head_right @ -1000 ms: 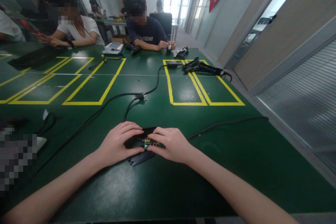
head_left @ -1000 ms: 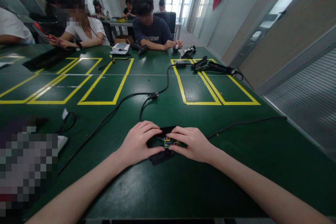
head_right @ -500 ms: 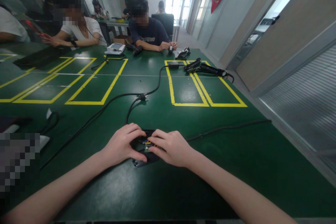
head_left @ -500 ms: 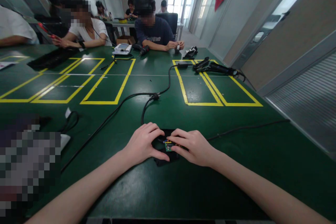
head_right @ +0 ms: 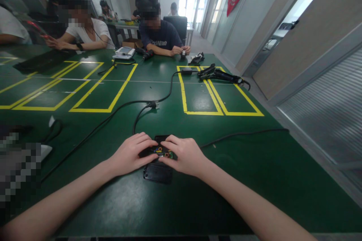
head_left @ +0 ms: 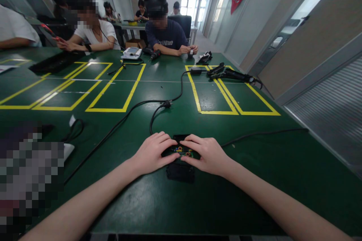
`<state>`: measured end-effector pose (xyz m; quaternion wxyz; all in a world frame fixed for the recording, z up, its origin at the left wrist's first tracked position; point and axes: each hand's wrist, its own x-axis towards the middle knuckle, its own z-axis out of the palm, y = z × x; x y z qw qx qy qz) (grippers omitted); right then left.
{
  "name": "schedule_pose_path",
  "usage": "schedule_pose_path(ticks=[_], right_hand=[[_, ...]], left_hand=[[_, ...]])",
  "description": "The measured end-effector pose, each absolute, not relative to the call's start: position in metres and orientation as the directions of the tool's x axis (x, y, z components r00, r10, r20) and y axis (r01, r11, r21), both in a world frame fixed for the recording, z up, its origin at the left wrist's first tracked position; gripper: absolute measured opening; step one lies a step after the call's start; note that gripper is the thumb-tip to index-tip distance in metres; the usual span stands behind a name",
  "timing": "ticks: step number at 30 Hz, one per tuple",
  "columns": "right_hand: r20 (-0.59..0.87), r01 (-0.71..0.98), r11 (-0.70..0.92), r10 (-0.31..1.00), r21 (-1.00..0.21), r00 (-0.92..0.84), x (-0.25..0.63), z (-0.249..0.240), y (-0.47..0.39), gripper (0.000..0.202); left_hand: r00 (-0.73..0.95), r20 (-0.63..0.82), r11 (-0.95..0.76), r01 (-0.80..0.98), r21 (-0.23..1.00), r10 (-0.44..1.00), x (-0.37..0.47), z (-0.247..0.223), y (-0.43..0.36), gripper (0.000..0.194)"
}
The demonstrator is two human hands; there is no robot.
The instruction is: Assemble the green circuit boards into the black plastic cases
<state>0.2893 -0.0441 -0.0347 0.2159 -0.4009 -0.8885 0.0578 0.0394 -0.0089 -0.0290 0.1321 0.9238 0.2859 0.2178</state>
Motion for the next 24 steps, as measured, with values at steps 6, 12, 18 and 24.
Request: schedule_pose_path(ticks=[6,12,18,24], right_hand=[[0.343,0.656,0.695,0.718,-0.295,-0.606,0.289,-0.027,-0.046,0.055],[0.321,0.696,0.658,0.750,-0.286,-0.578,0.285,-0.024,-0.047,0.046],[0.338,0.704,0.646,0.759,-0.294,-0.556,0.285,-0.029,-0.045,0.047],[0.394,0.695,0.645,0.757,-0.318,-0.521,0.287,-0.036,-0.040,0.050]], left_hand=[[0.752,0.306,-0.791,0.442,0.422,0.584,0.030,-0.026,-0.009,0.022],[0.723,0.280,-0.763,0.514,0.392,0.631,0.030,-0.025,-0.013,0.023],[0.681,0.298,-0.727,0.518,0.451,0.669,0.030,-0.023,-0.014,0.026],[0.657,0.265,-0.686,0.542,0.484,0.706,0.030,-0.025,-0.015,0.037]])
